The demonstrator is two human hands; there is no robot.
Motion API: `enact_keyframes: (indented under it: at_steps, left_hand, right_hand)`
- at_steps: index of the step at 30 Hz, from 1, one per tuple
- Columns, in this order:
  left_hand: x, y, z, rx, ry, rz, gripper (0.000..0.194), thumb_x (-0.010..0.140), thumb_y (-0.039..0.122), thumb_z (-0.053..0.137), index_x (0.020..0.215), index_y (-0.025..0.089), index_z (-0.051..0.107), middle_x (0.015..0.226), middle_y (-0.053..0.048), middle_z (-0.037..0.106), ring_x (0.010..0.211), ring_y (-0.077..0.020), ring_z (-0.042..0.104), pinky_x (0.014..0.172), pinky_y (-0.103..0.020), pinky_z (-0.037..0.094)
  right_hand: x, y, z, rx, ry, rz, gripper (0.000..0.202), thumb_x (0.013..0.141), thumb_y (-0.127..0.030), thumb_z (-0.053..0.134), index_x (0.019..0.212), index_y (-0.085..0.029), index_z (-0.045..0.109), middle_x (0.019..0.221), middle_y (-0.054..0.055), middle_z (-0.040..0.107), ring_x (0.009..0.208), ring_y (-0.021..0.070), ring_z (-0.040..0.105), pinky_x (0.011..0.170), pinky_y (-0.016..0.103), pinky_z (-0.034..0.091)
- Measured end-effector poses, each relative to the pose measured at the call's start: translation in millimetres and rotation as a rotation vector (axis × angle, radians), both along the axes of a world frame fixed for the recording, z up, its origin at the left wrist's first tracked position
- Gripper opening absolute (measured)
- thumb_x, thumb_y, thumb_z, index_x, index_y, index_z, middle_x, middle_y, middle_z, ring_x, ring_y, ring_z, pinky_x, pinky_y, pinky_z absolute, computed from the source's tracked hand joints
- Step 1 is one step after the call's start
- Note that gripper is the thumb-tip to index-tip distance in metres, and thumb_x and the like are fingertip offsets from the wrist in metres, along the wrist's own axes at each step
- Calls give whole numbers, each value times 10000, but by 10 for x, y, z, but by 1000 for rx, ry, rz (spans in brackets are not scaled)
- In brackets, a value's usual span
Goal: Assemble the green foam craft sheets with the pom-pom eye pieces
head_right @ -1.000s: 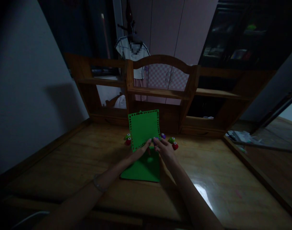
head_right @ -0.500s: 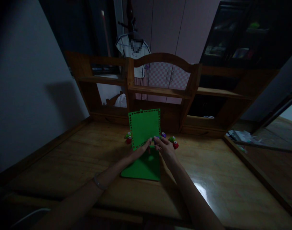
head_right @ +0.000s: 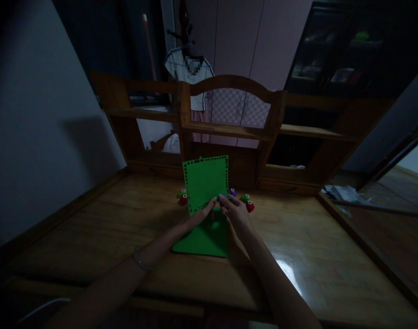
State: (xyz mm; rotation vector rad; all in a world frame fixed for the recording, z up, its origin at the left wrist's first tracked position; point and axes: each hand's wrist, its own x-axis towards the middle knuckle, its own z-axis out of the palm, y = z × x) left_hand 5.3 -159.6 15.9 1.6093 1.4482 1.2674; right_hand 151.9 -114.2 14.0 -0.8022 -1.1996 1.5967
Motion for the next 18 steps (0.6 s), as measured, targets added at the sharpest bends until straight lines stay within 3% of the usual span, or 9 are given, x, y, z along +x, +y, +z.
enact_keyframes:
  at_steps: [6, 14, 18]
  left_hand:
    - [4, 37, -63, 20, 5, 18, 409, 888, 481, 441, 884, 159, 693, 843, -76, 712, 868, -234, 655, 902, -373, 481]
    - [-1, 29, -50, 21, -14, -9, 437, 888, 503, 432, 864, 157, 698, 847, -79, 719, 854, -225, 662, 919, -375, 483]
    - [-2, 59, -100, 10, -53, -5, 404, 879, 489, 457, 914, 164, 693, 949, -81, 716, 920, -230, 657, 949, -385, 475]
  right_hand:
    - [16, 33, -26, -59, -6, -11, 325, 628, -428, 791, 816, -181, 693, 785, 25, 638, 577, 97, 495, 515, 248, 339]
    - [27, -14, 8, 27, -63, -23, 309, 656, -468, 761, 791, -199, 689, 741, 25, 635, 613, 128, 518, 539, 270, 362]
    - [21, 19, -29, 38, -77, -18, 314, 655, -487, 754, 757, -199, 683, 692, 13, 623, 582, 123, 510, 548, 278, 352]
